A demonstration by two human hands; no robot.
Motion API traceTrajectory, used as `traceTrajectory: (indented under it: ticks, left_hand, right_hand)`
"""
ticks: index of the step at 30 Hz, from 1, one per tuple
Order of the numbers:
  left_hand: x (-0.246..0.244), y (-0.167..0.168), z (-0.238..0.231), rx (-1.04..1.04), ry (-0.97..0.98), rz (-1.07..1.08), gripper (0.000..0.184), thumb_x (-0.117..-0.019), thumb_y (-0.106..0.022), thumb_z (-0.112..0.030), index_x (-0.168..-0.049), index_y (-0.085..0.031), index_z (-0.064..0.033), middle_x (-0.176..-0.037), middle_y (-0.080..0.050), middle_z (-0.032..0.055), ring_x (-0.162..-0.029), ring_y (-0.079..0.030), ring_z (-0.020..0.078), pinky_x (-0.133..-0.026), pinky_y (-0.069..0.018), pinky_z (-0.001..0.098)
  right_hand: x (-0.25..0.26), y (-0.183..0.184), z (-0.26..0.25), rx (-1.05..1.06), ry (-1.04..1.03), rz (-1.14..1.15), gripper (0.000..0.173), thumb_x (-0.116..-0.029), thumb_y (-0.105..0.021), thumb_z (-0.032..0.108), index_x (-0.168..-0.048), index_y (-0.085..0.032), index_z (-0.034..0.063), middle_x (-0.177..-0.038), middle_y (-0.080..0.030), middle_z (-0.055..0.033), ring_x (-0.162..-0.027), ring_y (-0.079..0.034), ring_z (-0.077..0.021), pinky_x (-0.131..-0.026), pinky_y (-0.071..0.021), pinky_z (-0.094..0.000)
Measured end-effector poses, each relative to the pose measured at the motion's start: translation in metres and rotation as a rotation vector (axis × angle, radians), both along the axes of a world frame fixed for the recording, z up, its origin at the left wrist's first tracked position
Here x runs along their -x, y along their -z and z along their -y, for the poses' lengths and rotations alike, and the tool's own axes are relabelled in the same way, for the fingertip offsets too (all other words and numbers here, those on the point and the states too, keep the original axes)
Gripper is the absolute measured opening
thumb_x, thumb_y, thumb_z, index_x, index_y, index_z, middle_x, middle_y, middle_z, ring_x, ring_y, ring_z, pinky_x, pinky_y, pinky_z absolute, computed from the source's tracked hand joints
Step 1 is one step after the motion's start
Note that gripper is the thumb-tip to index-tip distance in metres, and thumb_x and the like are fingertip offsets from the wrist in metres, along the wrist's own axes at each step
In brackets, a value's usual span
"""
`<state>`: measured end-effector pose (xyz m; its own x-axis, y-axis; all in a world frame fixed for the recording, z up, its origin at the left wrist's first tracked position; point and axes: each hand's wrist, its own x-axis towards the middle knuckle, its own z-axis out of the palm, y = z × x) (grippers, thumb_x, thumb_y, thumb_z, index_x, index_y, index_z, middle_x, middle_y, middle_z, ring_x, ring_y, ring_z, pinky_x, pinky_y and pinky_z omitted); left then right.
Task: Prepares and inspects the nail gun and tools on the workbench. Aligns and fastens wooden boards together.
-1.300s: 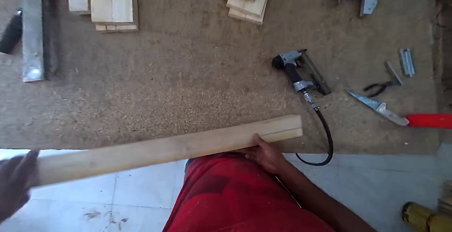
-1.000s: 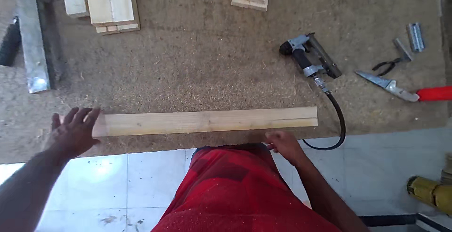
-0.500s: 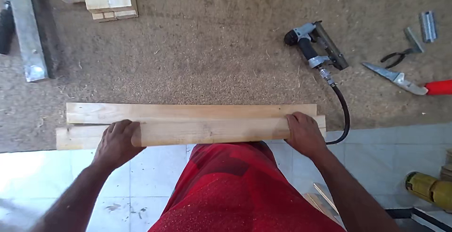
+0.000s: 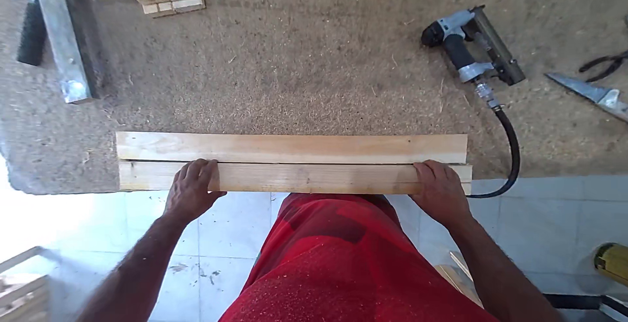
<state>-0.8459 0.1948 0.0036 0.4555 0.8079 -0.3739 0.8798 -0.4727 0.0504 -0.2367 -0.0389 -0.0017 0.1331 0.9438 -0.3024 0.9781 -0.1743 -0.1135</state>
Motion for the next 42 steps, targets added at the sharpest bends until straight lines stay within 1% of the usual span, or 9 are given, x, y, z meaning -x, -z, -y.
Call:
traceTrajectory:
  ticks: [13, 20, 24, 27, 29, 32, 35, 38, 42]
  left_hand:
    - [0.010, 0.002, 0.003, -0.044, -0.076, 0.041, 0.084, -0.0818, -0.083, -0.050, -0.153, -0.047, -0.0243, -0.152, -0.049, 0.0139, -0.147, -0.040, 0.0344, -0.120, -0.0347, 0.0551]
    - [0.028, 0.005, -0.012, -0.039, -0.098, 0.022, 0.071, -0.0912, -0.074, -0.047, -0.153, -0.048, -0.0263, -0.161, -0.041, 0.0062, -0.152, -0.033, 0.0311, -0.120, -0.0342, 0.0560]
    - [0.028, -0.002, -0.013, -0.043, -0.091, 0.055, 0.074, -0.0895, -0.076, -0.046, -0.152, -0.049, -0.0185, -0.159, -0.044, 0.0113, -0.151, -0.035, 0.0340, -0.120, -0.0338, 0.0571]
    - [0.007, -0.019, -0.003, -0.001, -0.105, 0.133, 0.088, -0.0853, -0.073, -0.060, -0.155, -0.045, -0.0145, -0.163, -0.038, 0.0138, -0.153, -0.030, 0.0365, -0.124, -0.0269, 0.0576]
    - [-0.020, -0.014, -0.003, 0.025, -0.099, 0.283, 0.086, -0.0872, -0.069, -0.055, -0.156, -0.043, -0.0101, -0.165, -0.031, 0.0193, -0.154, -0.024, 0.0432, -0.124, -0.0198, 0.0627]
    - [-0.067, -0.009, -0.010, -0.035, -0.046, 0.428, 0.084, -0.0943, -0.054, -0.060, -0.148, -0.048, 0.0036, -0.157, -0.039, 0.0315, -0.150, -0.029, 0.0514, -0.124, -0.0224, 0.0634]
    - [-0.105, 0.011, -0.022, -0.047, 0.007, 0.424, 0.084, -0.0954, -0.052, -0.063, -0.152, -0.045, -0.0016, -0.160, -0.036, 0.0283, -0.152, -0.025, 0.0487, -0.126, -0.0200, 0.0621]
    - [-0.130, 0.034, -0.032, -0.064, -0.026, 0.359, 0.095, -0.0902, -0.045, -0.077, -0.158, -0.038, -0.0113, -0.166, -0.028, 0.0221, -0.155, -0.019, 0.0452, -0.125, -0.0149, 0.0652]
    - [-0.150, 0.039, -0.030, -0.075, -0.111, 0.300, 0.106, -0.0862, -0.034, -0.087, -0.160, -0.034, -0.0110, -0.169, -0.024, 0.0192, -0.157, -0.013, 0.0441, -0.123, -0.0068, 0.0704]
  right_hand:
    - [0.012, 0.011, -0.005, -0.085, -0.061, -0.097, 0.070, -0.0787, -0.086, 0.018, -0.141, -0.058, 0.0000, -0.136, -0.056, -0.0331, -0.127, -0.052, -0.0566, -0.105, -0.0425, -0.0714]
    - [0.018, 0.018, -0.012, -0.151, -0.089, -0.095, 0.064, -0.0817, -0.082, 0.020, -0.138, -0.060, -0.0005, -0.134, -0.057, -0.0313, -0.125, -0.053, -0.0572, -0.099, -0.0447, -0.0720]
    - [0.026, 0.011, -0.018, -0.131, -0.049, -0.120, 0.069, -0.0768, -0.090, 0.022, -0.135, -0.061, -0.0002, -0.133, -0.058, -0.0314, -0.126, -0.054, -0.0538, -0.104, -0.0443, -0.0692]
    - [0.030, -0.004, -0.016, -0.064, 0.091, -0.184, 0.080, -0.0772, -0.088, 0.047, -0.139, -0.061, 0.0056, -0.141, -0.056, -0.0258, -0.135, -0.050, -0.0447, -0.113, -0.0405, -0.0635]
    - [0.020, -0.005, -0.005, -0.182, 0.276, -0.175, 0.087, -0.0802, -0.075, 0.066, -0.141, -0.060, 0.0055, -0.145, -0.054, -0.0237, -0.138, -0.049, -0.0411, -0.116, -0.0391, -0.0591]
    - [-0.004, -0.004, 0.004, -0.266, 0.714, -0.198, 0.074, -0.0934, -0.067, 0.054, -0.145, -0.054, 0.0023, -0.147, -0.051, -0.0237, -0.138, -0.049, -0.0387, -0.113, -0.0443, -0.0556]
    - [-0.032, 0.000, 0.002, -0.187, 1.059, -0.300, 0.053, -0.0998, -0.063, 0.037, -0.141, -0.058, 0.0048, -0.137, -0.058, -0.0240, -0.128, -0.058, -0.0380, -0.106, -0.0483, -0.0583]
    - [-0.046, 0.010, 0.001, -0.159, 1.040, -0.360, 0.045, -0.1011, -0.061, 0.032, -0.136, -0.063, 0.0049, -0.128, -0.066, -0.0200, -0.119, -0.063, -0.0336, -0.104, -0.0505, -0.0557]
    - [-0.054, 0.018, 0.000, -0.171, 1.047, -0.433, 0.058, -0.0959, -0.070, 0.029, -0.147, -0.054, 0.0052, -0.129, -0.065, -0.0183, -0.118, -0.063, -0.0311, -0.103, -0.0512, -0.0529]
